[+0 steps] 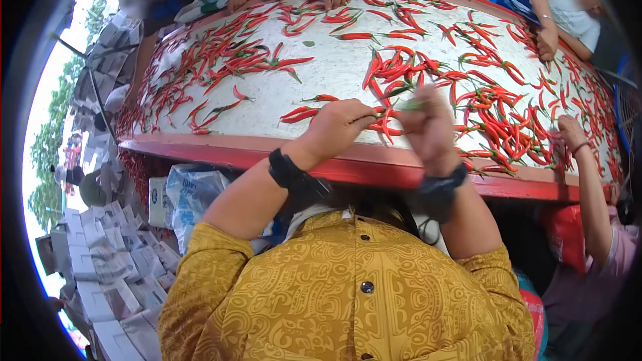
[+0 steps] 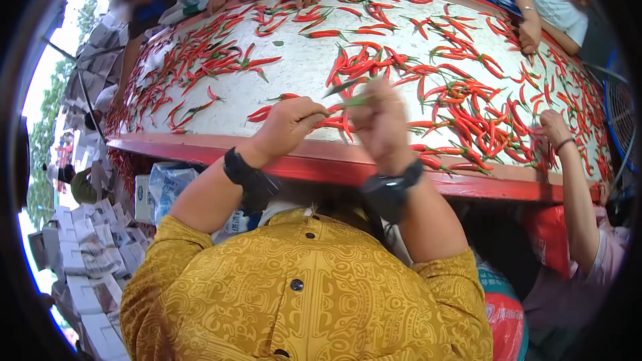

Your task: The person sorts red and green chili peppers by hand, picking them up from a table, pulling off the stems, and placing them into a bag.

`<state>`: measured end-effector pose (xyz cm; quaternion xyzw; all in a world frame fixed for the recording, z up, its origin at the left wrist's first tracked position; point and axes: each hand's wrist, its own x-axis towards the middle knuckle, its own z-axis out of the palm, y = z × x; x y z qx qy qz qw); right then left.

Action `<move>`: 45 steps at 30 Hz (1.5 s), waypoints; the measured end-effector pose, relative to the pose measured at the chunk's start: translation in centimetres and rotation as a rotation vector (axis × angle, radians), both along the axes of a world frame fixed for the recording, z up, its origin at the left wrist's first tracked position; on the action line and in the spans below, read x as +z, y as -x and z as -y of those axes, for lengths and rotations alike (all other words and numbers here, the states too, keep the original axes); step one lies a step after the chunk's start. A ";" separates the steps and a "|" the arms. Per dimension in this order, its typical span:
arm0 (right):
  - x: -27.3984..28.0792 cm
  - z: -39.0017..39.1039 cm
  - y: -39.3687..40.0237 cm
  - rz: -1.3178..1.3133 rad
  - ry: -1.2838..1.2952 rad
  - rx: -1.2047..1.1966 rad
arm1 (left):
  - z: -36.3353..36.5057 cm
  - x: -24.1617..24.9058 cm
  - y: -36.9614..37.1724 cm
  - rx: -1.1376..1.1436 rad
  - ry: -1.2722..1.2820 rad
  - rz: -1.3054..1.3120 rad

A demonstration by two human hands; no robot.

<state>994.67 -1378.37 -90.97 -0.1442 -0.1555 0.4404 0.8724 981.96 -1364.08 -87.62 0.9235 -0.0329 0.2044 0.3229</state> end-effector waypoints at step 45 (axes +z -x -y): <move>-0.9 16.1 -12.1 0.247 0.445 -0.100 | 18.5 -1.1 -18.6 -0.016 0.014 0.096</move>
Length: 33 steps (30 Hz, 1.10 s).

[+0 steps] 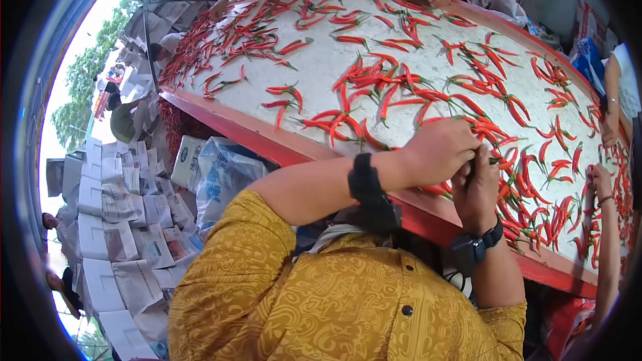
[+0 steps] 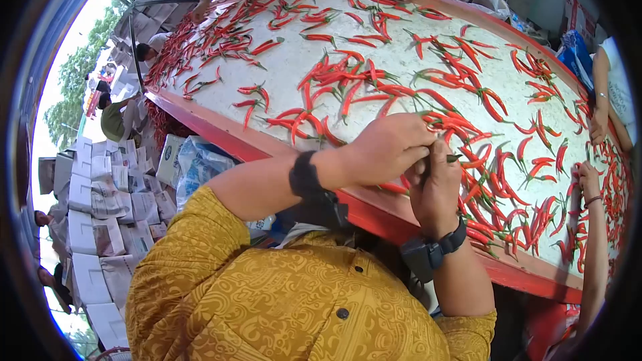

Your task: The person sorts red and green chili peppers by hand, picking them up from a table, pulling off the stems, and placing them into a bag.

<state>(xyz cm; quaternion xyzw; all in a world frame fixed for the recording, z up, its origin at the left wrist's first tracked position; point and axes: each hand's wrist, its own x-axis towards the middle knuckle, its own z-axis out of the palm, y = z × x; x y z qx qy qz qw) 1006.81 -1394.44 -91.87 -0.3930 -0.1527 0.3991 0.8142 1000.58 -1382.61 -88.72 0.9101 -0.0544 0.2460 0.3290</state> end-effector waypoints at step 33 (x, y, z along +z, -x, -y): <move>-4.3 23.5 -17.7 -0.038 -0.085 -0.123 | 0.6 -2.1 0.9 0.693 -0.194 -0.172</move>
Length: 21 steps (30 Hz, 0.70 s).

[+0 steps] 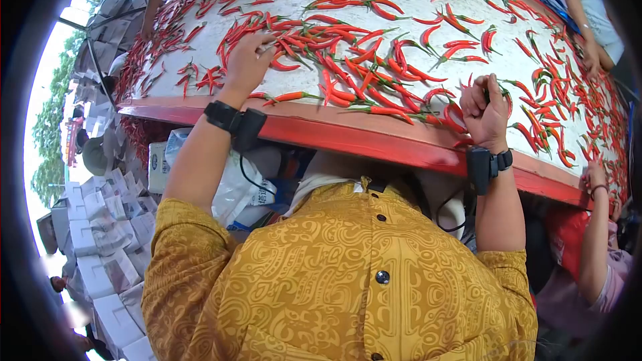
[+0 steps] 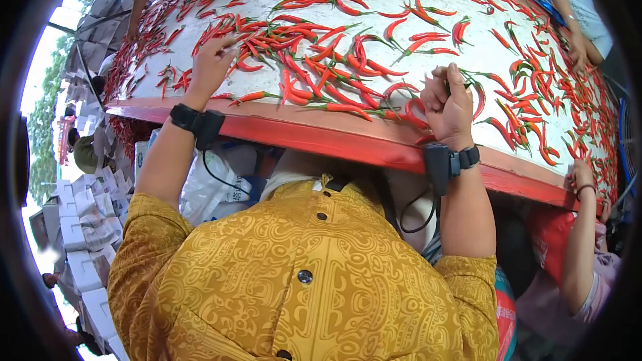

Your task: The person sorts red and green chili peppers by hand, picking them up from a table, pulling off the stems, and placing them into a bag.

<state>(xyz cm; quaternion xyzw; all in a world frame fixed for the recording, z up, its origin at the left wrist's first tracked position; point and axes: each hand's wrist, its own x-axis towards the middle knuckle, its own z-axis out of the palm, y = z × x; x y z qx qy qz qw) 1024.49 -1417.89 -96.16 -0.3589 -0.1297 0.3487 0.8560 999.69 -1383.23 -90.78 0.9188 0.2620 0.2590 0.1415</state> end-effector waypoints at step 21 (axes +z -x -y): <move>0.2 10.1 -5.6 0.075 0.025 0.076 | 3.9 -3.3 -4.2 0.325 0.026 0.020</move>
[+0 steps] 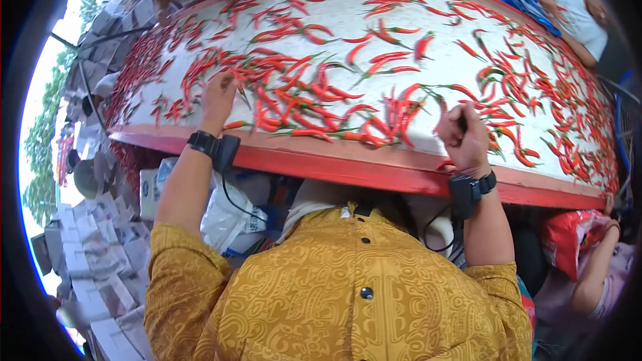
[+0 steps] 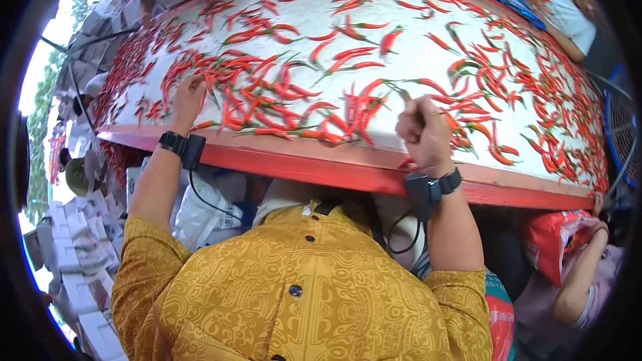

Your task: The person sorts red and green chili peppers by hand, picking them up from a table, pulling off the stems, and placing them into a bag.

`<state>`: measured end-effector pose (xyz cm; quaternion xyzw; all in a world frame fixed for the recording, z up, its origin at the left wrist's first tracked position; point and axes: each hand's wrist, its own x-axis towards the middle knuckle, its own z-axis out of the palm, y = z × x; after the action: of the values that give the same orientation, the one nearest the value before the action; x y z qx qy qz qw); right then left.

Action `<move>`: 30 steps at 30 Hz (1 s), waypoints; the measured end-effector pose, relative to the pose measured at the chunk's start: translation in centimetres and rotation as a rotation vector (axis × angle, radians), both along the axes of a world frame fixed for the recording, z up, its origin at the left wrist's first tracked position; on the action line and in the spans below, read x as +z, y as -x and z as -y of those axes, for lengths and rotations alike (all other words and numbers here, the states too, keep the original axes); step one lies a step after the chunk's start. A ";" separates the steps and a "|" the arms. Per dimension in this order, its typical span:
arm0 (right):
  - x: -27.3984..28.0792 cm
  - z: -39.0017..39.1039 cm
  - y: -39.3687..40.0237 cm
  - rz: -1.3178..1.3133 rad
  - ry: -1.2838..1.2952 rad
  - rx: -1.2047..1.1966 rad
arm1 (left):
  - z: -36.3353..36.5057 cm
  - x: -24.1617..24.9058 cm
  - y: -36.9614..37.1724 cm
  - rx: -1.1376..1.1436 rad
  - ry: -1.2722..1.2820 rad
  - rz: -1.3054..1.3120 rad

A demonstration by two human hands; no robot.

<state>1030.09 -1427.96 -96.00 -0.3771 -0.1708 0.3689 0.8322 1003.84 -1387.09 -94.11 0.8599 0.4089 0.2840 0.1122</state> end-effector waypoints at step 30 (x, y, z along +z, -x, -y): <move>-2.0 15.1 -15.3 -0.294 -0.483 -0.072 | 25.0 0.7 -25.6 -0.730 -0.290 -0.056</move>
<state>1045.34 -1443.03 -97.97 -0.1162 -0.1178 0.3382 0.9264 1029.41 -1412.07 -93.40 0.9632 0.0345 0.2567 0.0718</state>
